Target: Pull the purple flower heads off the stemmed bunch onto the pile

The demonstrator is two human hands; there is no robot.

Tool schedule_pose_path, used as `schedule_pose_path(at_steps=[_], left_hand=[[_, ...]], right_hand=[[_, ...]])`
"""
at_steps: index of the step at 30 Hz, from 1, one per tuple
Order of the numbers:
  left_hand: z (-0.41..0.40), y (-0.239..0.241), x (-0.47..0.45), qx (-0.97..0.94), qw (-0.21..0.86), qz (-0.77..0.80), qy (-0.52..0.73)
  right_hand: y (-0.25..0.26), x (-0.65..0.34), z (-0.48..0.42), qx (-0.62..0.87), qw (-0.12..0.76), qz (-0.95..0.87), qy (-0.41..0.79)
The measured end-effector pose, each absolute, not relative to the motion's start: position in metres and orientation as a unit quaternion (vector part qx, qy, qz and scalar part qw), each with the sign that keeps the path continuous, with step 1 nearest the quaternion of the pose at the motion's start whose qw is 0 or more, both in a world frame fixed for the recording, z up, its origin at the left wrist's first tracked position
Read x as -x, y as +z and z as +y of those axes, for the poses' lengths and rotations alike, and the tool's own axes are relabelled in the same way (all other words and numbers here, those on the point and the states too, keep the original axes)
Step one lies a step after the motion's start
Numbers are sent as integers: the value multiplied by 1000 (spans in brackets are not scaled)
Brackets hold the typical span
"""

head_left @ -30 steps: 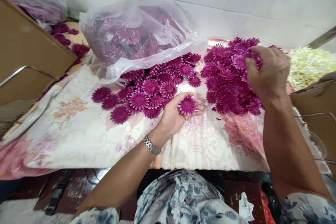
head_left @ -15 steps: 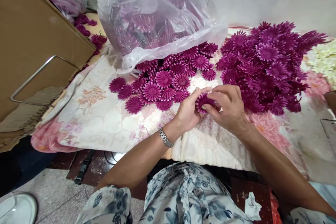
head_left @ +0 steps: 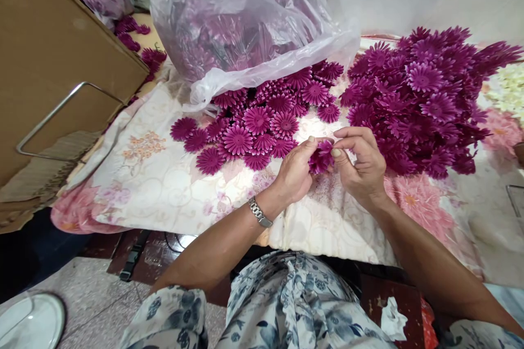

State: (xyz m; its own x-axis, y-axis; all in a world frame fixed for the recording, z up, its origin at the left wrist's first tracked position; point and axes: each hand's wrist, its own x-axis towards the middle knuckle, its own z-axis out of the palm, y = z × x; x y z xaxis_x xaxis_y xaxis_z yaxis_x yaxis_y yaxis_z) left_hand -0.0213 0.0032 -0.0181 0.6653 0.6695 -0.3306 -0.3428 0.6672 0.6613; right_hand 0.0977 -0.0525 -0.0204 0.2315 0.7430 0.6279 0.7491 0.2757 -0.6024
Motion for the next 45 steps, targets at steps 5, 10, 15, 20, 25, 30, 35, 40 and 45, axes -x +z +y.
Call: schedule_pose_path(at_steps=[5, 10, 15, 20, 25, 30, 35, 40, 45], left_hand=[[7, -14, 28, -334, 851, 306, 267], [9, -10, 31, -337, 853, 308, 255], [8, -5, 30, -320, 862, 295, 261], [8, -2, 28, -274, 882, 282, 260], [10, -3, 29, -237, 903, 238, 267], [9, -6, 26, -216, 908, 239, 268], [6, -9, 23, -204, 905, 268, 259], [2, -15, 21, -240, 883, 299, 270], [2, -18, 20, -279, 852, 337, 289]], right_hand=[[-23, -112, -53, 608, 577, -540, 80], [-2, -131, -56, 612, 578, -540, 29], [41, -196, -42, 644, 401, -591, -274], [47, -248, -32, 727, 238, -602, -230], [39, -192, -47, 679, 281, -640, -225], [15, -116, -54, 584, 313, -748, -41], [-11, -103, -51, 610, 342, -715, 2], [-17, -109, -51, 645, 391, -646, 116], [-22, -105, -50, 609, 461, -616, 192]])
